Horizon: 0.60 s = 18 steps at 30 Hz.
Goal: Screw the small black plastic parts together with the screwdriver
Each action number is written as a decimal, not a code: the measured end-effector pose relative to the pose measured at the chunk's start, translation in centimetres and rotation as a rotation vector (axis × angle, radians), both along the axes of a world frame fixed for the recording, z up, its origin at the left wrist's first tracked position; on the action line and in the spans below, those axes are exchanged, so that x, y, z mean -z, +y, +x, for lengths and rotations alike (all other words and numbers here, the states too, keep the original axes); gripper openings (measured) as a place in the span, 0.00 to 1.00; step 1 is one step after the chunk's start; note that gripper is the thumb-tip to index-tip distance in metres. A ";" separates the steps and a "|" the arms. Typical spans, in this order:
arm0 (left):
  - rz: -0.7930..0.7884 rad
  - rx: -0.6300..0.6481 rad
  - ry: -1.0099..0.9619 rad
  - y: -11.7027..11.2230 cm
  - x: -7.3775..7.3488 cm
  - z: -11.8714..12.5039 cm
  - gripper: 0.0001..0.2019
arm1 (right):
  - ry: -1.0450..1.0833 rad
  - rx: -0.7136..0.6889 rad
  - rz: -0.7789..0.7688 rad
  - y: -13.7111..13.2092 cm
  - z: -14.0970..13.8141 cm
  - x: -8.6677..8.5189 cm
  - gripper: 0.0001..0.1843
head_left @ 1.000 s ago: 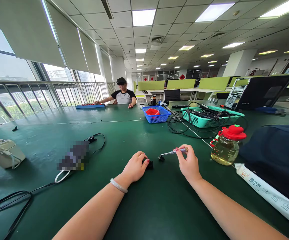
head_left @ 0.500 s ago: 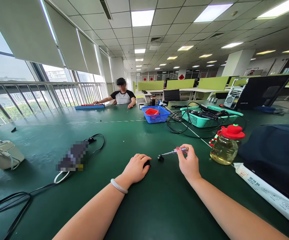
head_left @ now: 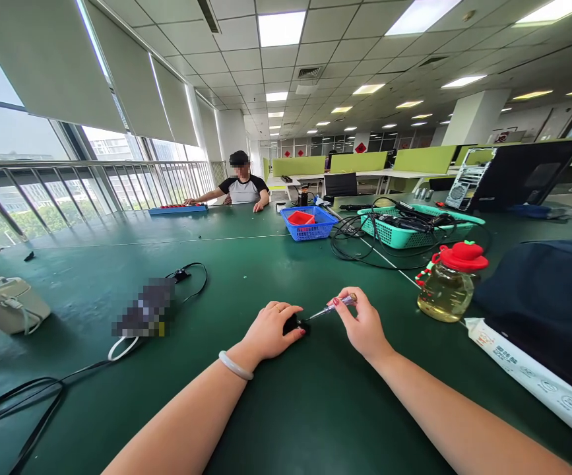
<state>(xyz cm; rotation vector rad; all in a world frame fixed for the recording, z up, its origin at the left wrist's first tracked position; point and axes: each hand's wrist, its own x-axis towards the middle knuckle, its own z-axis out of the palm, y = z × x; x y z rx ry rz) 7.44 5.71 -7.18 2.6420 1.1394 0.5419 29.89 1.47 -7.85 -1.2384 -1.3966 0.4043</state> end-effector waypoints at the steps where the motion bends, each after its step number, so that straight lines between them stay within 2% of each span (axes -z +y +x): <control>1: -0.003 0.017 0.009 0.0 0.0 0.0 0.24 | 0.020 0.007 0.011 0.0 0.1 0.0 0.12; 4: -0.011 0.059 0.048 0.0 0.1 0.0 0.23 | 0.105 0.061 0.033 0.4 0.6 0.1 0.13; 9: -0.018 0.086 0.030 0.0 0.2 0.0 0.16 | 0.243 0.130 -0.006 1.6 1.4 0.8 0.16; 18: 0.034 -0.014 0.052 -0.5 0.2 0.4 0.14 | 0.221 0.131 -0.011 2.0 1.1 1.4 0.15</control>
